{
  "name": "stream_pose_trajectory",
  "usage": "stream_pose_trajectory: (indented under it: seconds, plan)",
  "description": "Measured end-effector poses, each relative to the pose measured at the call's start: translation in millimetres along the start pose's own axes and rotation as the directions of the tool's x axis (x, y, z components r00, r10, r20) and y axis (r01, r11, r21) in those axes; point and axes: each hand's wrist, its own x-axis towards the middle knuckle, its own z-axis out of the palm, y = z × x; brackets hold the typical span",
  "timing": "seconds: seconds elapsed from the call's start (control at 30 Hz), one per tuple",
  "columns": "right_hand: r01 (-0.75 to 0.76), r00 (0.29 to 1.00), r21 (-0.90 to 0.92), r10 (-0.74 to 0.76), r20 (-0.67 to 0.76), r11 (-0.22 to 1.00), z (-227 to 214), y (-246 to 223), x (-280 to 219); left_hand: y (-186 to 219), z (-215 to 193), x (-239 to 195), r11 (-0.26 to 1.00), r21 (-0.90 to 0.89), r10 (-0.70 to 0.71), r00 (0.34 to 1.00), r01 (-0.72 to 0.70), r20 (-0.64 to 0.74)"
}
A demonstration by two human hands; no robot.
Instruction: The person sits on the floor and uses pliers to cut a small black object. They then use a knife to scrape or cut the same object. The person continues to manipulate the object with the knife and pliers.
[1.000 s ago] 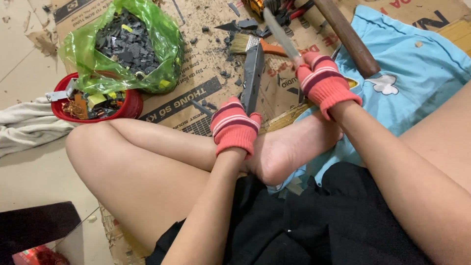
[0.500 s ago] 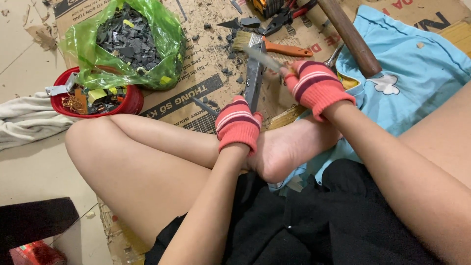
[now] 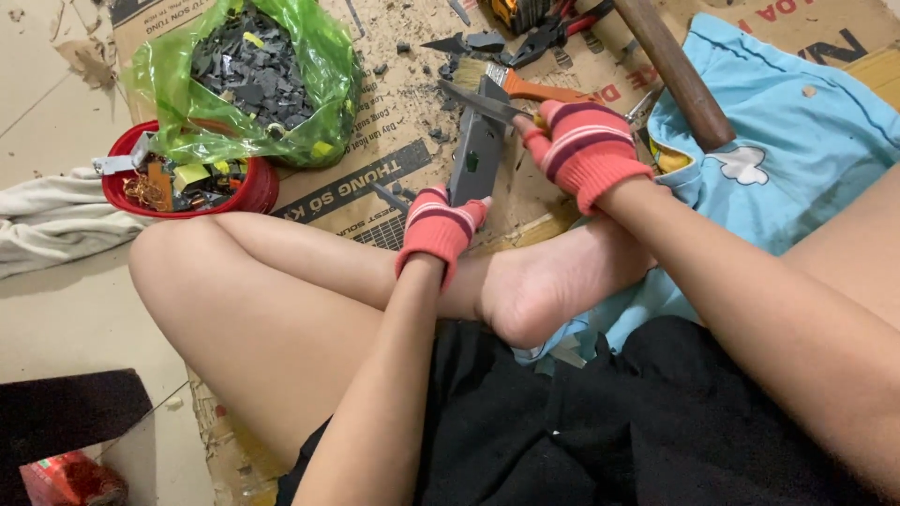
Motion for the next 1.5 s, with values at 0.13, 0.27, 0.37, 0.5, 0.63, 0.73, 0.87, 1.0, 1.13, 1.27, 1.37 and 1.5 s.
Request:
stream_pose_trajectory:
  seconds: [0.13,0.27,0.37,0.5,0.63,0.73,0.87,1.0,1.13,1.27,1.37,1.5]
  plan:
    - [0.131,0.98,-0.134,-0.149,-0.135,0.982,31.5,25.4,26.4,0.8,-11.6,-22.5,0.941,-0.339,0.017,0.998,0.003,0.055]
    - [0.219,0.92,-0.318,-0.303,-0.248,0.923,48.7,36.5,46.8,-1.7,-21.6,-27.2,0.512,-0.845,0.069,0.974,0.153,0.218]
    - [0.204,0.938,-0.323,-0.279,-0.207,0.924,51.8,36.6,54.1,-8.8,-19.8,-16.8,0.494,-0.851,0.099,0.961,0.177,0.258]
    - [0.226,0.953,-0.269,-0.27,-0.139,0.936,43.1,31.4,51.9,0.7,-26.7,-31.0,0.573,-0.801,0.04,0.97,0.174,0.239]
    - [0.218,0.942,-0.248,-0.27,-0.201,0.944,31.9,32.8,46.7,15.4,-26.4,-35.0,0.726,-0.68,-0.009,0.991,0.098,0.133]
    - [0.226,0.92,-0.238,-0.288,-0.267,0.944,44.2,31.3,61.7,9.2,-25.7,-37.5,0.758,-0.644,-0.046,0.994,0.103,0.104]
    - [0.209,0.936,-0.379,-0.297,-0.189,0.901,38.4,11.9,70.2,11.7,-24.8,-31.6,0.795,-0.594,-0.071,0.991,0.124,0.112]
    - [0.237,0.913,-0.438,-0.353,-0.204,0.867,37.4,2.8,72.4,13.1,-24.6,-29.2,0.811,-0.571,-0.077,0.991,0.124,0.106]
    - [0.258,0.919,-0.371,-0.345,-0.192,0.892,38.4,1.1,75.4,13.1,-25.1,-28.4,0.828,-0.539,-0.109,0.988,0.151,0.11]
    - [0.246,0.938,-0.414,-0.323,-0.128,0.877,42.9,1.5,80.1,7.5,-18.7,-16.0,0.828,-0.546,-0.088,0.992,0.124,0.093]
    - [0.26,0.919,-0.387,-0.35,-0.183,0.885,49.5,3.3,77.2,4.6,-17.0,-11.5,0.797,-0.59,-0.092,0.991,0.129,0.093]
    - [0.279,0.909,-0.458,-0.386,-0.158,0.844,41.7,-1.8,78.8,4.0,-20.5,-19.1,0.783,-0.616,-0.06,0.997,0.081,0.055]
